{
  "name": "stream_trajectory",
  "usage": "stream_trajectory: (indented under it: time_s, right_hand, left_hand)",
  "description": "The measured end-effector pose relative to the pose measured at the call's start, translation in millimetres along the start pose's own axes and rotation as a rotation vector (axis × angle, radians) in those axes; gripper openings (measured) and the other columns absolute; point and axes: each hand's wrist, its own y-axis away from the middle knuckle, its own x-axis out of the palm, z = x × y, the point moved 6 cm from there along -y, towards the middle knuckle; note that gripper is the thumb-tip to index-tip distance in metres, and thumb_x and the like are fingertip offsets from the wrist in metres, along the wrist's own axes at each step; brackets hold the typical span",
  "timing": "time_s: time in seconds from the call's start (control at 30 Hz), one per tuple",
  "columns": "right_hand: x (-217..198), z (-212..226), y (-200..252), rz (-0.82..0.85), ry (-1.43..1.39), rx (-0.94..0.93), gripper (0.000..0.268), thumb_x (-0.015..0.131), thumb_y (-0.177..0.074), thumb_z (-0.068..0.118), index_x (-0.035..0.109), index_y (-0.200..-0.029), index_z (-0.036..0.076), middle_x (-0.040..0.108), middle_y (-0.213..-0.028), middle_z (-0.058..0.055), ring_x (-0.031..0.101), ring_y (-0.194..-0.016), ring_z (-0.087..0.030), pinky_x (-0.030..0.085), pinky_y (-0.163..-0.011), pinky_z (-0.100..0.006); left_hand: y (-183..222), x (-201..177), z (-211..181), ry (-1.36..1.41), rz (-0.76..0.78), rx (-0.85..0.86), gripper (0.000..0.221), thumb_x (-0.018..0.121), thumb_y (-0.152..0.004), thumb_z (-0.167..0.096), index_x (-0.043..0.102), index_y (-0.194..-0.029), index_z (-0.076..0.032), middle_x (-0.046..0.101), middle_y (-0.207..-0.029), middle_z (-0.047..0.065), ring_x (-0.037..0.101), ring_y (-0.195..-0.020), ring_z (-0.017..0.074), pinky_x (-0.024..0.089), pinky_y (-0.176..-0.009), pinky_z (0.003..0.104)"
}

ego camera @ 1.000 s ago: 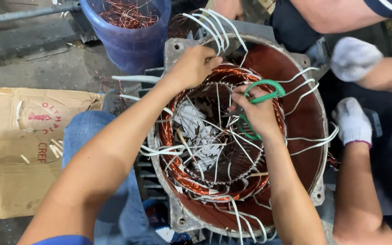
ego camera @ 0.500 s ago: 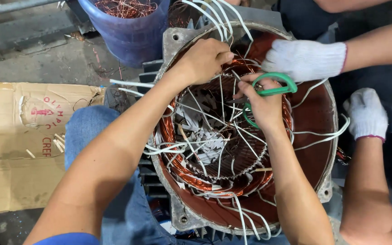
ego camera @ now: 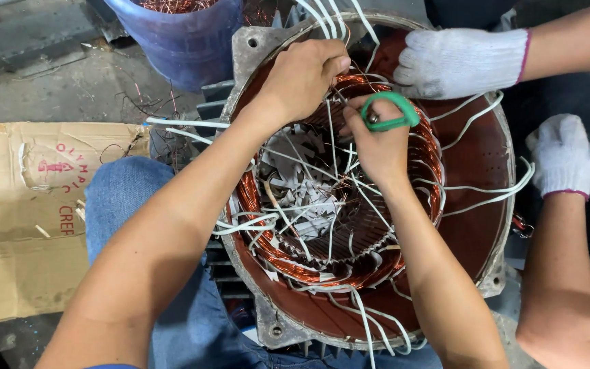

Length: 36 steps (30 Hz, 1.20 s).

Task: Securing copper windings in a motor stator using ties and trimming them with scissors.

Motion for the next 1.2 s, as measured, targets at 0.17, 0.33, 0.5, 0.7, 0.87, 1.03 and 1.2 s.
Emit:
stream_trajectory:
  time_s: [0.17, 0.33, 0.5, 0.7, 0.87, 1.03, 1.2]
  right_hand:
    - [1.2, 37.0, 8.1, -0.155, 0.403, -0.587, 0.012, 0.077, -0.095, -0.01, 0.074, -0.105, -0.005, 0.06, -0.096, -0.011, 0.056, -0.078, -0.022, 0.046, -0.072, -0.034]
    - [9.8, 39.0, 11.8, -0.123, 0.579, -0.617, 0.027, 0.077, -0.087, -0.011, 0.074, -0.112, -0.003, 0.058, -0.105, -0.012, 0.058, -0.081, -0.024, 0.048, -0.071, -0.037]
    - [22.6, 36.4, 19.7, -0.161, 0.787, -0.67, 0.034, 0.081, -0.084, -0.008, 0.071, -0.116, -0.003, 0.057, -0.109, -0.015, 0.06, -0.081, -0.029, 0.051, -0.066, -0.042]
    - [23.9, 38.1, 16.9, -0.148, 0.855, -0.68, 0.037, 0.084, -0.083, -0.005, 0.074, -0.119, -0.004, 0.062, -0.109, -0.013, 0.063, -0.082, -0.028, 0.053, -0.067, -0.041]
    - [30.5, 16.3, 10.9, -0.153, 0.7, -0.537, 0.028, 0.062, -0.083, -0.019, 0.067, -0.109, -0.009, 0.065, -0.096, -0.014, 0.064, -0.074, -0.024, 0.059, -0.056, -0.03]
    - [26.3, 37.8, 18.7, -0.173, 0.719, -0.612, 0.032, 0.078, -0.08, -0.01, 0.066, -0.11, -0.004, 0.056, -0.107, -0.014, 0.06, -0.081, -0.031, 0.051, -0.071, -0.045]
    - [35.6, 21.5, 19.8, -0.25, 0.858, -0.646, 0.029, 0.075, -0.079, -0.012, 0.058, -0.099, 0.0, 0.055, -0.101, -0.01, 0.054, -0.073, -0.023, 0.05, -0.059, -0.041]
  left_hand:
    - [-4.1, 1.2, 10.7, 0.053, -0.045, -0.023, 0.016, 0.063, -0.105, -0.016, 0.069, -0.092, -0.01, 0.072, -0.069, 0.001, 0.072, -0.061, 0.018, 0.056, -0.066, 0.04]
    - [-2.3, 1.0, 5.8, 0.016, -0.067, 0.006, 0.015, 0.062, -0.104, -0.017, 0.071, -0.094, -0.01, 0.076, -0.072, 0.001, 0.073, -0.063, 0.0227, 0.056, -0.066, 0.044]
    - [1.0, -0.2, -1.1, 0.044, -0.05, -0.001, 0.02, 0.059, -0.105, -0.017, 0.072, -0.092, -0.01, 0.077, -0.074, -0.001, 0.073, -0.064, 0.0209, 0.058, -0.068, 0.043]
    - [-0.5, 0.7, -0.9, 0.006, -0.042, -0.053, 0.022, 0.058, -0.108, -0.018, 0.071, -0.091, -0.012, 0.081, -0.075, -0.002, 0.079, -0.066, 0.0175, 0.061, -0.069, 0.044]
    - [-2.2, 5.9, -6.2, -0.037, -0.087, 0.062, 0.02, 0.061, -0.103, -0.01, 0.073, -0.087, -0.007, 0.085, -0.078, 0.006, 0.081, -0.062, 0.0227, 0.065, -0.062, 0.043]
    - [4.0, 0.6, -9.9, -0.011, -0.11, 0.066, 0.022, 0.058, -0.105, -0.015, 0.068, -0.087, -0.008, 0.078, -0.073, 0.004, 0.076, -0.061, 0.0257, 0.058, -0.062, 0.046]
    - [3.7, 1.3, -13.7, -0.037, -0.079, 0.091, 0.027, 0.057, -0.107, -0.012, 0.072, -0.085, -0.008, 0.075, -0.07, 0.001, 0.067, -0.049, 0.0186, 0.056, -0.052, 0.04]
